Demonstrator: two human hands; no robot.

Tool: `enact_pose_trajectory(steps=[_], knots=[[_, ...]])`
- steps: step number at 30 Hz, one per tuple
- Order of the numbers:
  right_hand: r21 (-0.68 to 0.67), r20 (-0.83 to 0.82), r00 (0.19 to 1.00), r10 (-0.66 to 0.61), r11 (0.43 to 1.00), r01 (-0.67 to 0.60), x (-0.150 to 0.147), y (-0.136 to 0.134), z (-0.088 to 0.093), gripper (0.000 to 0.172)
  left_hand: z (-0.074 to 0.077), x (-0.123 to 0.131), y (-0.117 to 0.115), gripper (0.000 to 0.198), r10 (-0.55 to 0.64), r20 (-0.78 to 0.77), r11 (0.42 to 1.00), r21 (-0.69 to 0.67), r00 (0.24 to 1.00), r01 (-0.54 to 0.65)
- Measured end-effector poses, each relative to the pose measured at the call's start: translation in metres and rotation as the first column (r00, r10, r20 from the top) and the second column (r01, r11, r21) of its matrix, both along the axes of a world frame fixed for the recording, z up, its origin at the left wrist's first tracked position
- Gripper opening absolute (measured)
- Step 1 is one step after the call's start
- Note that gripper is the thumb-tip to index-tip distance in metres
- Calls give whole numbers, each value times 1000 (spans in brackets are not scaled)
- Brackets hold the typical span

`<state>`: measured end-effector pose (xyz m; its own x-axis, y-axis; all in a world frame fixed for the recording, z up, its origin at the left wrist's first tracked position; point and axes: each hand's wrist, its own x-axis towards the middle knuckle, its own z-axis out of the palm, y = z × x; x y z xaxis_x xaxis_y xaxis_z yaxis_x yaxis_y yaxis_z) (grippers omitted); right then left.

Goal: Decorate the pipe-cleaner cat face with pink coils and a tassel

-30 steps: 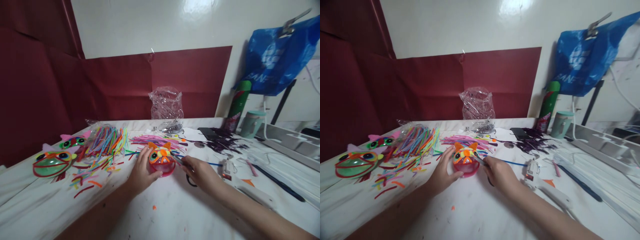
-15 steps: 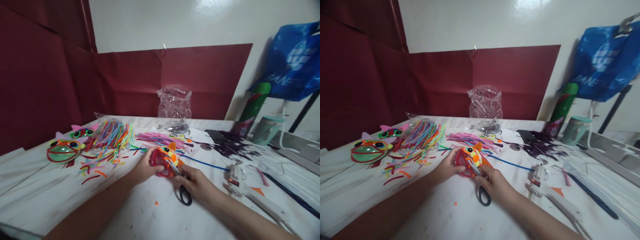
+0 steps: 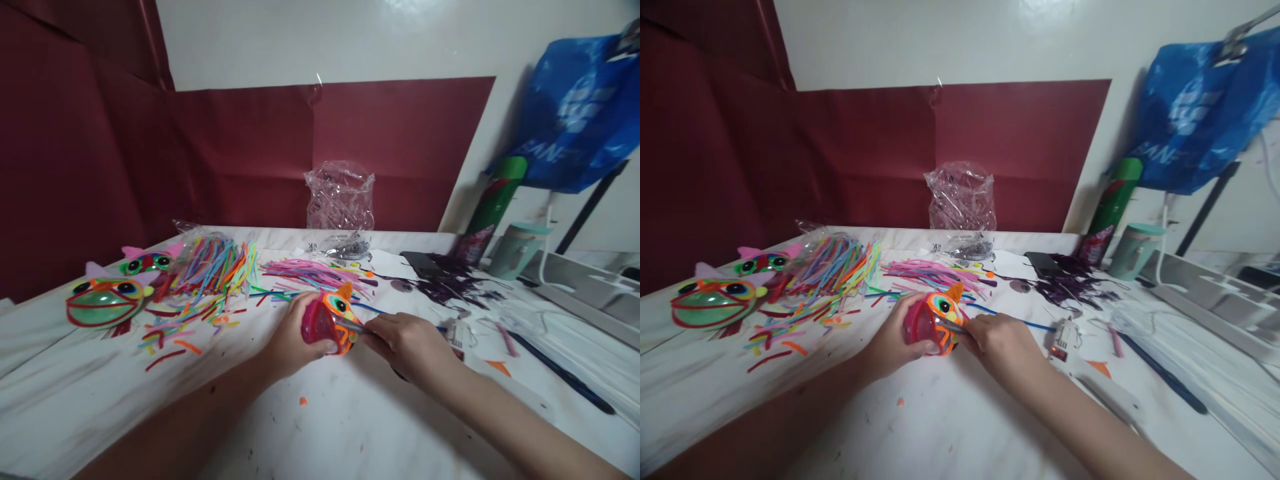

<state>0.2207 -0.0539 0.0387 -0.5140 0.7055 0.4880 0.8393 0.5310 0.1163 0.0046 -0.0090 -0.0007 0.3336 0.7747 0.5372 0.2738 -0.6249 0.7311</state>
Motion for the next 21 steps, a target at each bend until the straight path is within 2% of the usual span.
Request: enact_pose_trajectory(steps=[4,8,14,21], knots=[[81,50,997,62,995,-66,1,0,4,35,2,1,-1,78,7,-72,997,83,997,-1],[0,24,987,161,987,-161,4,3,7,38,3,1,-2,77,5,-134,990,138,991,14],[-92,-100,957,272,955,-281,11,12,3,45,6,0,-1,75,-10,-152,989,144,988,32],[-232,-234,932,278,915,-331,11,15,1,40,5,0,1,76,-24,-154,987,152,988,47]])
